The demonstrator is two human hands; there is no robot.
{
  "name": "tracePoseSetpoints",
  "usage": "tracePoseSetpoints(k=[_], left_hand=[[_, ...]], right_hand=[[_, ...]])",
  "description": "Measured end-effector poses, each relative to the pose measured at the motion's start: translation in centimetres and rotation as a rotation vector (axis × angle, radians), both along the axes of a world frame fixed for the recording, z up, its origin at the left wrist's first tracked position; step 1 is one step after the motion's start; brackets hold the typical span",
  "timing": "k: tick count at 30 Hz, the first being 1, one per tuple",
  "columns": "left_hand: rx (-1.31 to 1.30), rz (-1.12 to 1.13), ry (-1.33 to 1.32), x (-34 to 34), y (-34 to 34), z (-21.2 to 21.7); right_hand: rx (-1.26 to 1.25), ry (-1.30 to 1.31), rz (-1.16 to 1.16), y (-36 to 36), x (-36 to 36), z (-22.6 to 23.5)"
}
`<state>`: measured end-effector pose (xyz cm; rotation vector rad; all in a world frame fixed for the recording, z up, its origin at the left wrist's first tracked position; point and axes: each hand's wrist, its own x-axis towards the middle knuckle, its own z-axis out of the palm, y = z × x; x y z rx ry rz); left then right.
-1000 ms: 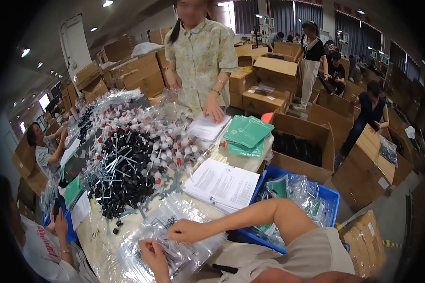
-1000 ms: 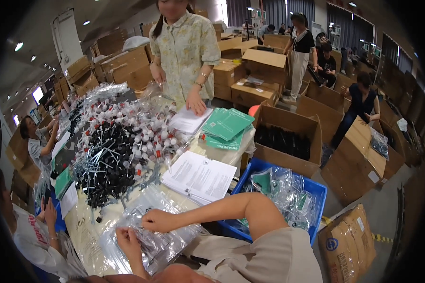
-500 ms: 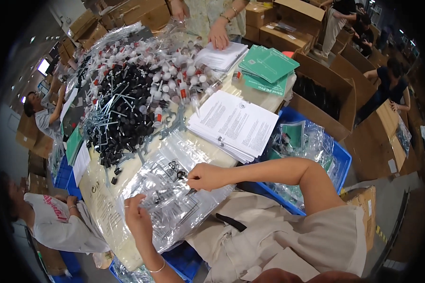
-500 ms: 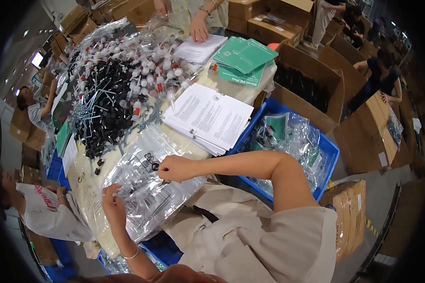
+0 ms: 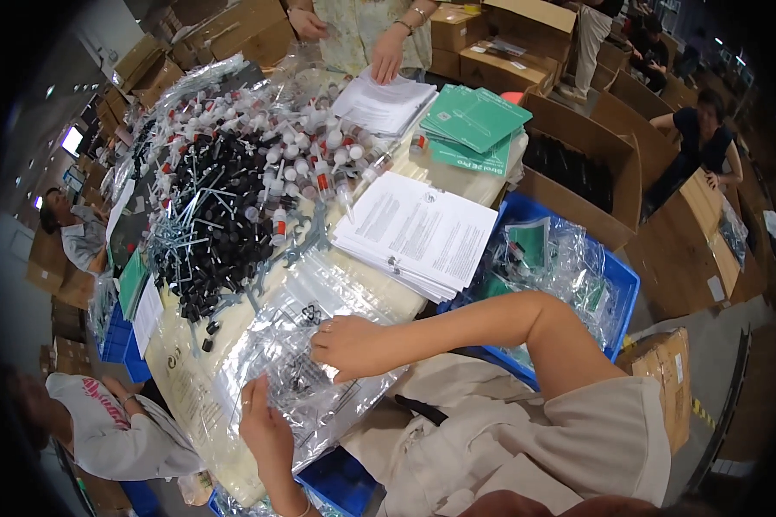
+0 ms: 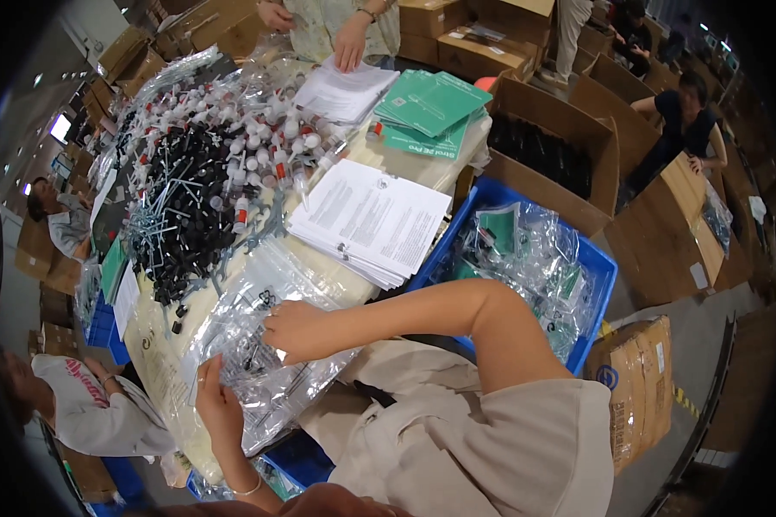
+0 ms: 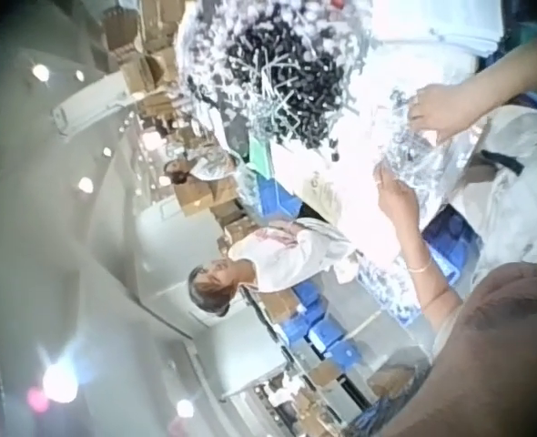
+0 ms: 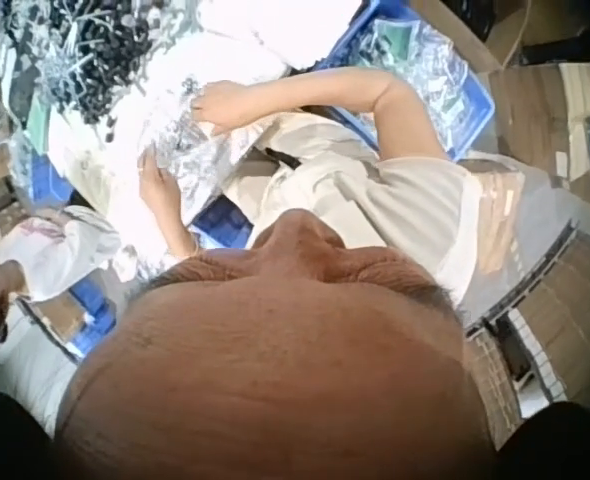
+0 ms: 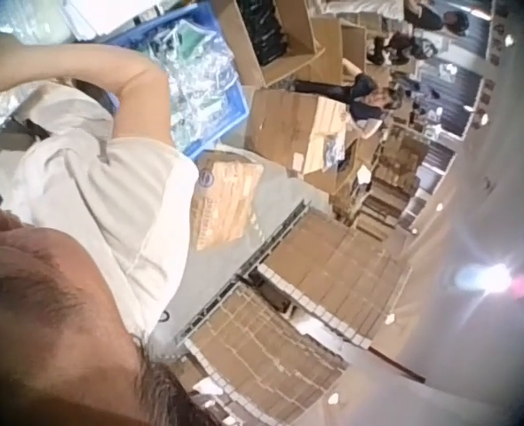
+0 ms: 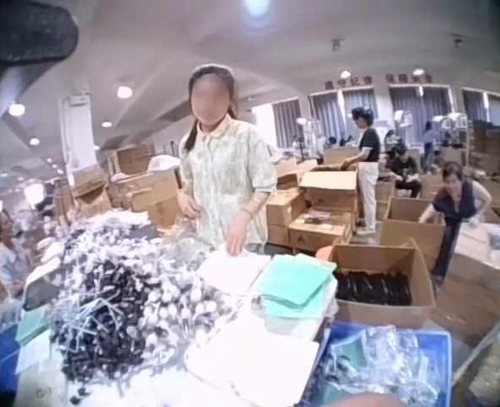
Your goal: Packing instruction manuals and small components into plastic bags.
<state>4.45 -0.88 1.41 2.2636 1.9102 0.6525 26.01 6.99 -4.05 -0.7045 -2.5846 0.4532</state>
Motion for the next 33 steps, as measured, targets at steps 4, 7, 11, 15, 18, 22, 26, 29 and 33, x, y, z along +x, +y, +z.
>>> tracePoseSetpoints(k=[4,7,11,15,18,22,26,29,33], left_hand=[[0.026,0.188,-0.066,-2.1,-0.4,-0.7],[-0.009,0.056,-0.415,-3.2,0.0,-2.1],[-0.067,0.096,-0.478,-1.9,0.5,-1.5],[-0.067,0.024,-0.512,-1.3,1.5,-2.2],[-0.135,-0.065,-0.507,-0.9,2.4,-2.8],[-0.199,-0.103,-0.567,-0.7,3.2,-3.7],[-0.258,-0.147,-0.748,-0.5,3.5,-5.0],[-0.334,-0.146,-0.759,-0.6,3.7,-5.0],[-0.323,-0.211,-0.827,-1.0,3.8,-5.0]], right_hand=[[-0.105,0.193,0.085,-0.5,3.2,0.6],[0.015,0.312,-0.321,0.6,10.0,1.5],[0.156,-0.095,-0.895,0.9,19.3,2.2],[0.101,-0.297,-1.101,0.4,22.4,0.3],[0.078,-0.228,-1.082,0.7,22.9,-0.1],[0.221,-0.201,-1.028,0.9,22.8,0.5],[0.175,-0.075,-1.018,1.1,22.8,-0.9],[-0.021,0.288,-0.959,1.2,22.6,-0.5],[-0.664,0.981,-0.769,0.1,18.5,3.8]])
